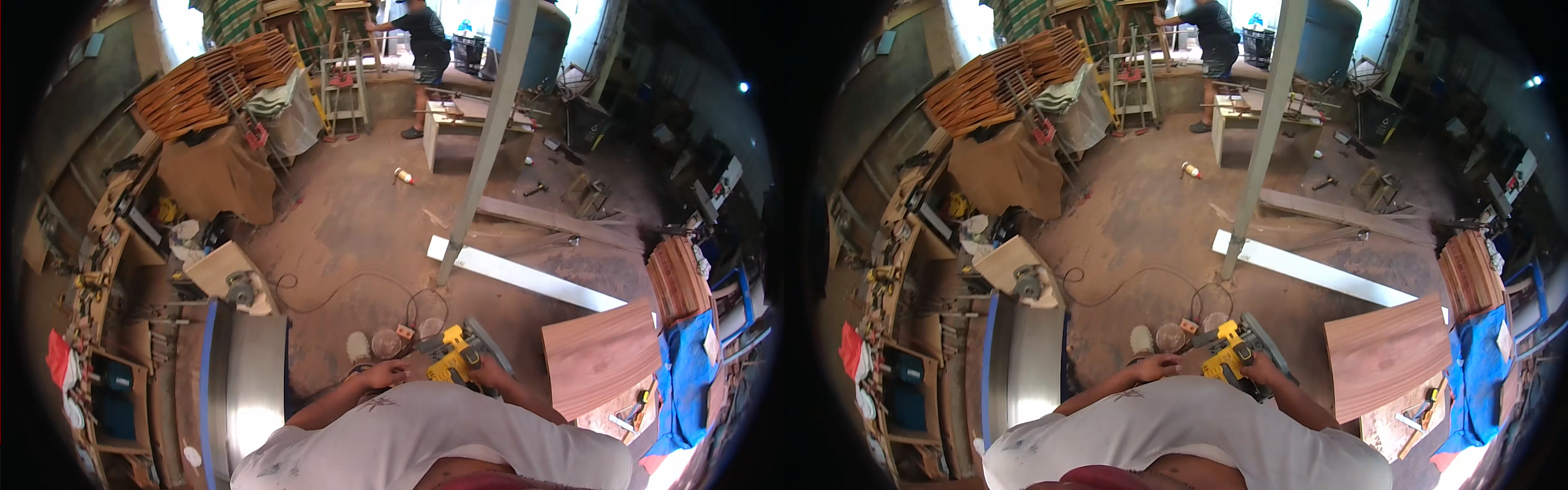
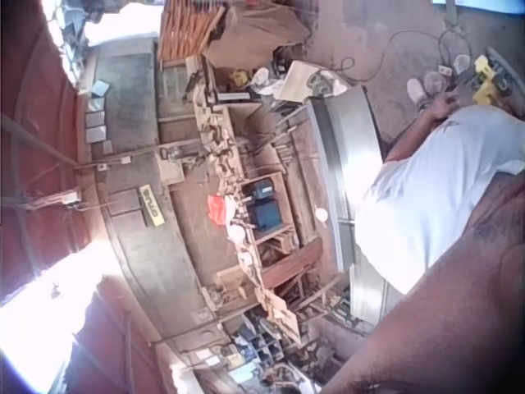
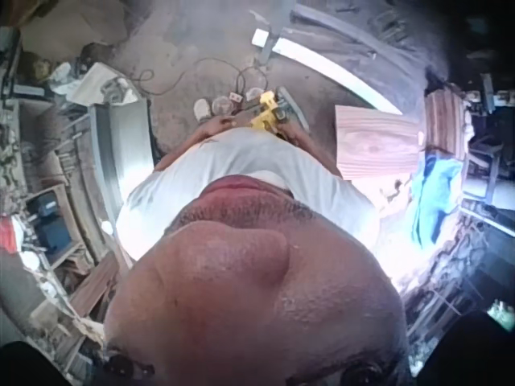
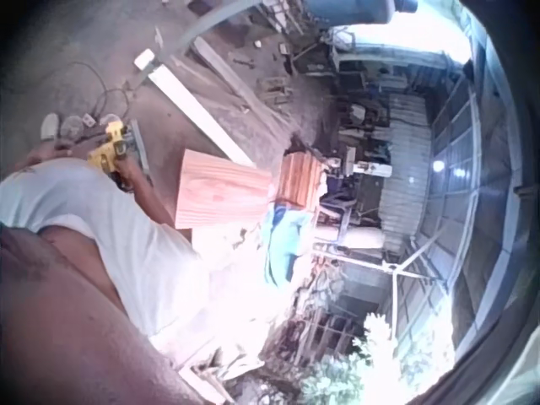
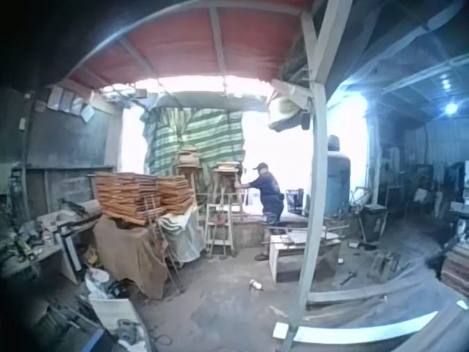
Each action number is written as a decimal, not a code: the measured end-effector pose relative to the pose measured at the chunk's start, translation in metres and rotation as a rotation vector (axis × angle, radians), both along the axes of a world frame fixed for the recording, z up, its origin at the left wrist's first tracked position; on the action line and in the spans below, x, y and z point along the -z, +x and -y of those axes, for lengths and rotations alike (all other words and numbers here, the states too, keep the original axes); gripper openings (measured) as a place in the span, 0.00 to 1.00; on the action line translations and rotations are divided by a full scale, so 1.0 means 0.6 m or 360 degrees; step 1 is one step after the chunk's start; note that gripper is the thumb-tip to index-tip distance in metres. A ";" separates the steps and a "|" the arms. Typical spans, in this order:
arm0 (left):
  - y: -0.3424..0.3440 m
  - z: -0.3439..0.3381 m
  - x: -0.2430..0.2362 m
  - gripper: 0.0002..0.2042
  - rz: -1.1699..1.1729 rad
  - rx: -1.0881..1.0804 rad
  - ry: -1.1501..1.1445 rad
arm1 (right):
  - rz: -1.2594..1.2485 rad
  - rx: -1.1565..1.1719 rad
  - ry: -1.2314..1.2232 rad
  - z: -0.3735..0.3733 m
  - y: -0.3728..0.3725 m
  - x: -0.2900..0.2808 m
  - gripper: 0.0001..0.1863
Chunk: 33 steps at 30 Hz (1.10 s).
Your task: Saw a wooden board using a circular saw and a guide rail.
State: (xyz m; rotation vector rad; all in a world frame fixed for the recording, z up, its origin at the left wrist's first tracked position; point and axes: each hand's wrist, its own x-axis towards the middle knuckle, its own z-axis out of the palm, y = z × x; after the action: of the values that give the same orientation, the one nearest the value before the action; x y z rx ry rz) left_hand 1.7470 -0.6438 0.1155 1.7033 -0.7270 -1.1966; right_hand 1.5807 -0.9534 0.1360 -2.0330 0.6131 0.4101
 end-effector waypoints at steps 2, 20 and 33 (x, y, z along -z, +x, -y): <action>0.084 0.024 0.038 0.27 0.0030 0.0076 -0.0044 | -0.0005 0.0011 -0.0133 0.020 0.054 0.006 0.23; 0.900 -0.047 0.242 0.30 0.0193 0.0038 0.0499 | -0.0143 -0.0097 -0.0180 -0.020 0.709 -0.123 0.20; 1.088 -0.054 0.150 0.28 0.0320 -0.0538 0.0182 | 0.0126 -0.0600 -0.0357 0.030 1.048 -0.148 0.22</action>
State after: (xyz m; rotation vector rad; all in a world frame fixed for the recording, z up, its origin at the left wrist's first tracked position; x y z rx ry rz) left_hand 2.3999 -0.6115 0.0255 1.9698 -0.4686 -0.8543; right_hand 2.2097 -0.9714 0.2251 -2.3758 0.2315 0.4955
